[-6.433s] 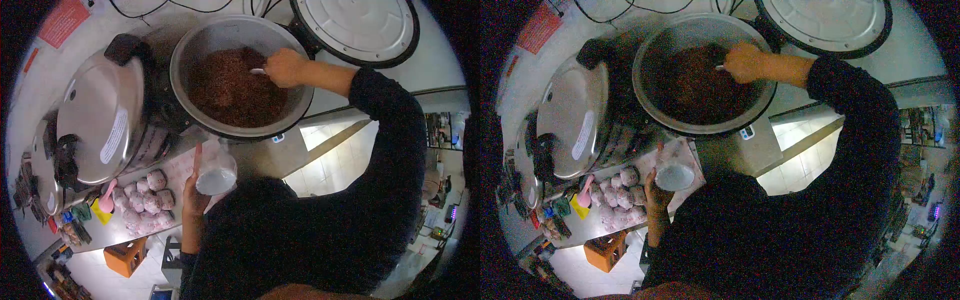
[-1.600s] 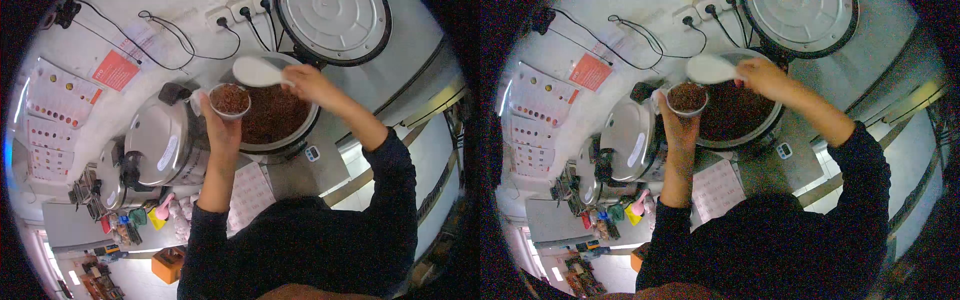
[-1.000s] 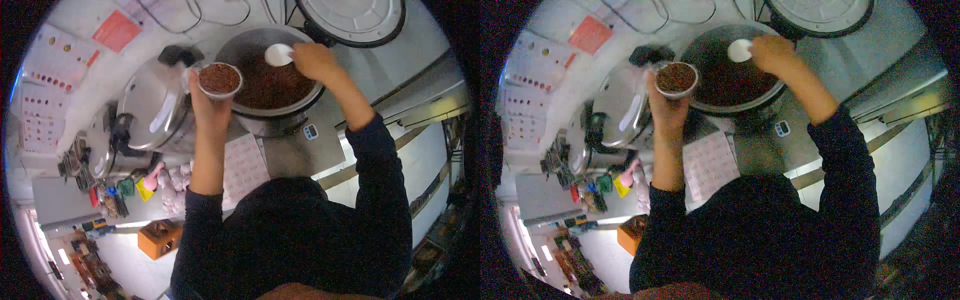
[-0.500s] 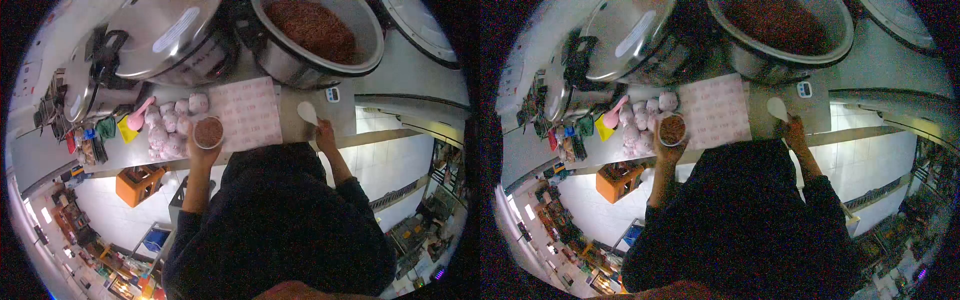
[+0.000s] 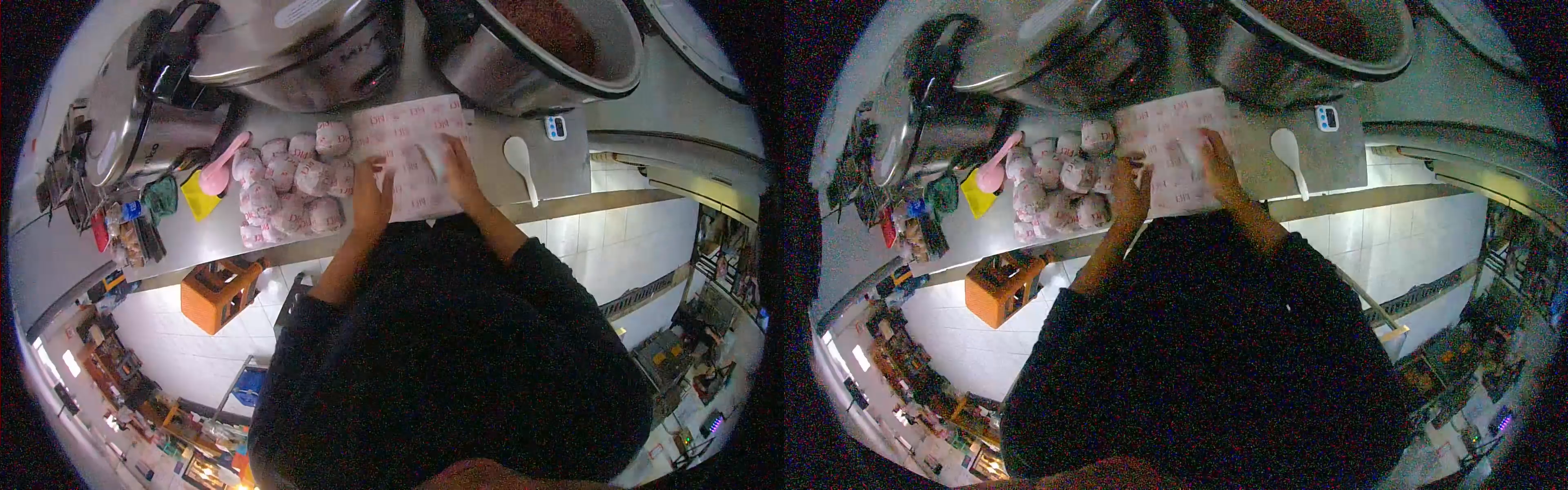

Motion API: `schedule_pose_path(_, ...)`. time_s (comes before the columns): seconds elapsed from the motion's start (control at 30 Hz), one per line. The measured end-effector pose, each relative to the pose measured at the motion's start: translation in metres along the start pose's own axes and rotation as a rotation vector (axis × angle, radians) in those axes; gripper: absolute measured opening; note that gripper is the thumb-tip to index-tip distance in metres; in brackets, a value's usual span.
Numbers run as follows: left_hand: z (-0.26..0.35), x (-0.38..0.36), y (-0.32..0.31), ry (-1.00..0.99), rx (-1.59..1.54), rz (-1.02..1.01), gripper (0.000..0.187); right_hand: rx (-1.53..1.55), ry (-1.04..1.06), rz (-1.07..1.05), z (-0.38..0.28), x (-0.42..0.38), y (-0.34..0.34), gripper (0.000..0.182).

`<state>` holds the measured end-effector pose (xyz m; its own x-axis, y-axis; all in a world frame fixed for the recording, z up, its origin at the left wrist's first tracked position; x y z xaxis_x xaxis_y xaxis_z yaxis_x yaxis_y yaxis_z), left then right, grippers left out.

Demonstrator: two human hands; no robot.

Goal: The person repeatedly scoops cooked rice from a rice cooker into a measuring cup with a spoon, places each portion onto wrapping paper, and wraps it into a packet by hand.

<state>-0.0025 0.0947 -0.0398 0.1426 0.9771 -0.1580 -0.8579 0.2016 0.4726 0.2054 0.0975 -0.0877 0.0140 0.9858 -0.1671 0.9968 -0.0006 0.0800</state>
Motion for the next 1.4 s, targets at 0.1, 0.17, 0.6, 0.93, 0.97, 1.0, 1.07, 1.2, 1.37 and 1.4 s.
schedule_pose_path(0.1, -0.030, -0.038, -0.009, -0.448, 0.426, -0.243, 0.035, -0.763, 0.369, -0.128, -0.030, -0.001, -0.023, 0.049)
schedule_pose_path(0.17, -0.058, -0.048, -0.021, -0.589, 0.499, -0.329, 0.029, -1.002, 0.504, -0.147, -0.030, -0.005, -0.036, 0.051)
schedule_pose_path(0.6, -0.060, -0.018, -0.027, -0.523, 0.671, -0.487, 0.014, -0.910, 0.367, 0.079, -0.022, 0.007, -0.019, 0.022)
schedule_pose_path(0.93, -0.059, -0.006, -0.014, -0.444, 0.475, -0.467, 0.023, -1.442, 0.417, 0.358, -0.072, -0.013, 0.095, 0.026)
schedule_pose_path(0.97, -0.065, -0.006, -0.016, -0.472, 0.433, -0.471, 0.024, -1.377, 0.391, 0.134, -0.077, -0.014, 0.082, 0.028)
schedule_pose_path(1.0, -0.061, -0.006, -0.014, -0.469, 0.396, -0.440, 0.023, -1.301, 0.360, -0.090, -0.081, -0.018, 0.067, 0.029)
schedule_pose_path(1.07, -0.048, -0.007, -0.004, -0.459, 0.323, -0.385, 0.022, -1.151, 0.388, -0.401, -0.069, -0.034, 0.045, 0.029)
schedule_pose_path(1.2, -0.071, -0.011, -0.009, -0.531, 0.333, -0.446, 0.022, -1.050, 0.484, -0.623, -0.018, -0.054, 0.028, 0.022)
schedule_pose_path(1.37, -0.029, -0.016, 0.005, -0.283, 0.222, -0.373, 0.020, -0.944, 0.361, -0.661, -0.022, -0.043, 0.027, 0.016)
schedule_pose_path(1.4, -0.013, -0.018, 0.009, -0.316, 0.239, -0.343, 0.020, -0.924, 0.335, -0.655, -0.026, -0.040, 0.026, 0.016)
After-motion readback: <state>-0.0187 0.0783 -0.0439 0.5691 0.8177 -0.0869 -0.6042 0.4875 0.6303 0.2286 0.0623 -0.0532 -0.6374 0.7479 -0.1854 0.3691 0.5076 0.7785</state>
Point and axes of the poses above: each hand's wrist, its own x-axis towards the middle knuckle, its own y-axis out of the back of the hand, z = x × y, the point moved 5 cm from there along x, towards the middle knuckle, and after that the axes turned 5 degrees about -z, right-handed, at the moved point
